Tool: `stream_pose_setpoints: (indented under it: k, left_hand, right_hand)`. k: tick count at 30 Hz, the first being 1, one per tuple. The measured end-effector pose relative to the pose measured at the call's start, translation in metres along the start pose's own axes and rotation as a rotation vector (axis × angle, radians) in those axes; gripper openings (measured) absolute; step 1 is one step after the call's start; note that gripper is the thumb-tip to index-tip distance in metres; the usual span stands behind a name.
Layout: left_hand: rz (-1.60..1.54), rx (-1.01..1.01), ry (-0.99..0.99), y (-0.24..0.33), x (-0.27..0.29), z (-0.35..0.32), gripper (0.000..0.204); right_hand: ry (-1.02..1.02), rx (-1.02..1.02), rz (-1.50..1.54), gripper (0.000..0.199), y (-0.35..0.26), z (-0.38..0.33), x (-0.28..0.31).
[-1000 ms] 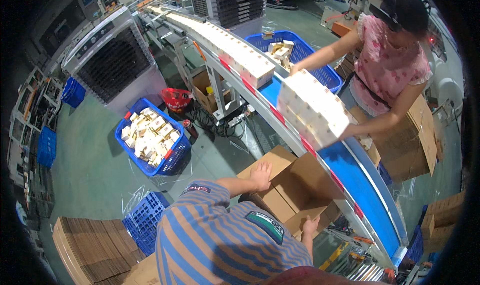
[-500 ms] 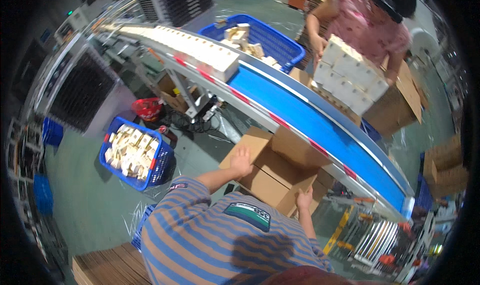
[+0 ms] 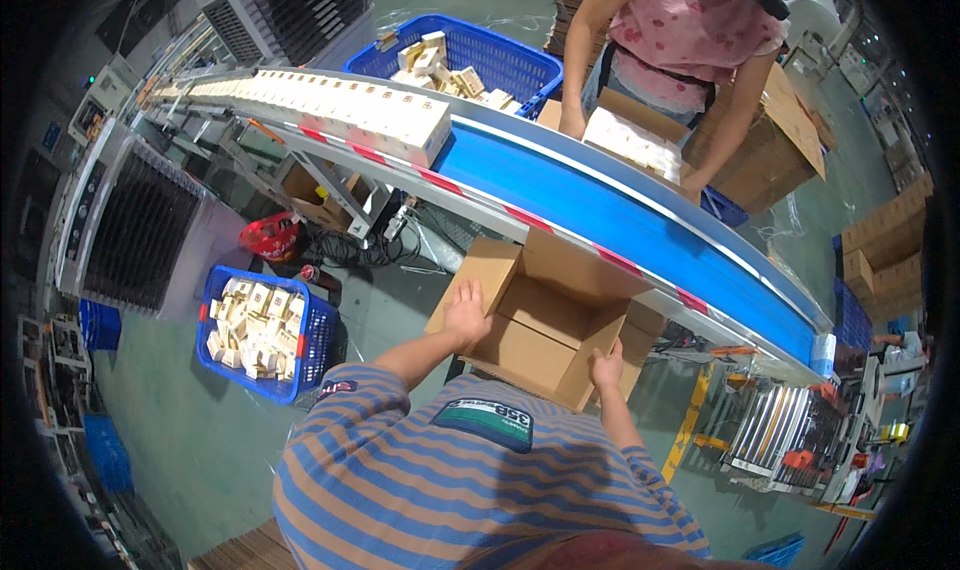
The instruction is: The person picks up groups of white boxes from a conveyor belt and places them into a cardboard box, then moves the filled box to another conveyor belt.
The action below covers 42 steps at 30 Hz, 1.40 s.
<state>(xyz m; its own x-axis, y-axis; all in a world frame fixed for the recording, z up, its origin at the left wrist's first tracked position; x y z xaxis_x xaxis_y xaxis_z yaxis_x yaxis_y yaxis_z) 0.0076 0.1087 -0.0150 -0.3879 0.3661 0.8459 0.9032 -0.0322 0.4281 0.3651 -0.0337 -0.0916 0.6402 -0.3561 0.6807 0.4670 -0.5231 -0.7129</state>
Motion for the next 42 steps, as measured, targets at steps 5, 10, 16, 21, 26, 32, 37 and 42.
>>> stream_pose_setpoints:
  k: [5,10,16,21,26,32,37,42]
  left_hand:
    - [-0.007,-0.005,-0.01,-0.003,0.001,-0.001,0.089]
    - [-0.001,0.002,-0.016,-0.001,0.001,0.0,0.089]
    - [-0.016,-0.002,-0.013,-0.004,0.0,0.0,0.089]
    - [-0.016,-0.01,0.006,0.003,0.005,-0.001,0.088]
    - [0.001,0.007,-0.007,0.005,0.012,-0.007,0.088]
    - [-0.026,-0.004,0.042,-0.008,-0.003,0.0,0.088]
    - [-0.009,-0.005,0.024,-0.001,0.002,-0.002,0.089]
    - [-0.004,-0.001,0.047,0.0,0.0,-0.003,0.09]
  right_hand:
    - [-0.059,-0.055,0.022,0.056,-0.03,-0.011,0.008]
    - [-0.072,-0.095,-0.011,0.056,-0.042,-0.017,0.016]
    - [-0.096,-0.088,0.049,0.058,-0.042,-0.017,0.013]
    - [-0.118,-0.164,0.062,0.062,-0.009,-0.007,0.004]
    - [0.054,0.087,-0.014,0.054,0.023,0.009,-0.008]
    - [-0.051,-0.052,-0.002,0.055,-0.015,-0.006,0.003]
    - [-0.042,-0.062,-0.077,0.06,-0.035,-0.016,0.017]
    - [-0.06,-0.078,-0.071,0.06,-0.04,-0.017,0.021]
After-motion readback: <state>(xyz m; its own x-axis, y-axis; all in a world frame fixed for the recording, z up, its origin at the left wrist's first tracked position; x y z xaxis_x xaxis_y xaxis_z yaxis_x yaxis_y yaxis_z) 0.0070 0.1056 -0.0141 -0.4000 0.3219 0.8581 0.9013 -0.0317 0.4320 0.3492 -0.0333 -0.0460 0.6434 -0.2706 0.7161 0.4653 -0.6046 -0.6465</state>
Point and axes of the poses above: each hand's wrist, its own z-axis towards the middle knuckle, its own x-axis out of the back of the hand, y = z × x, the point moved 8 cm from there along z, towards the middle knuckle, and after that the axes turned 9 degrees about -z, right-handed, at the moved point
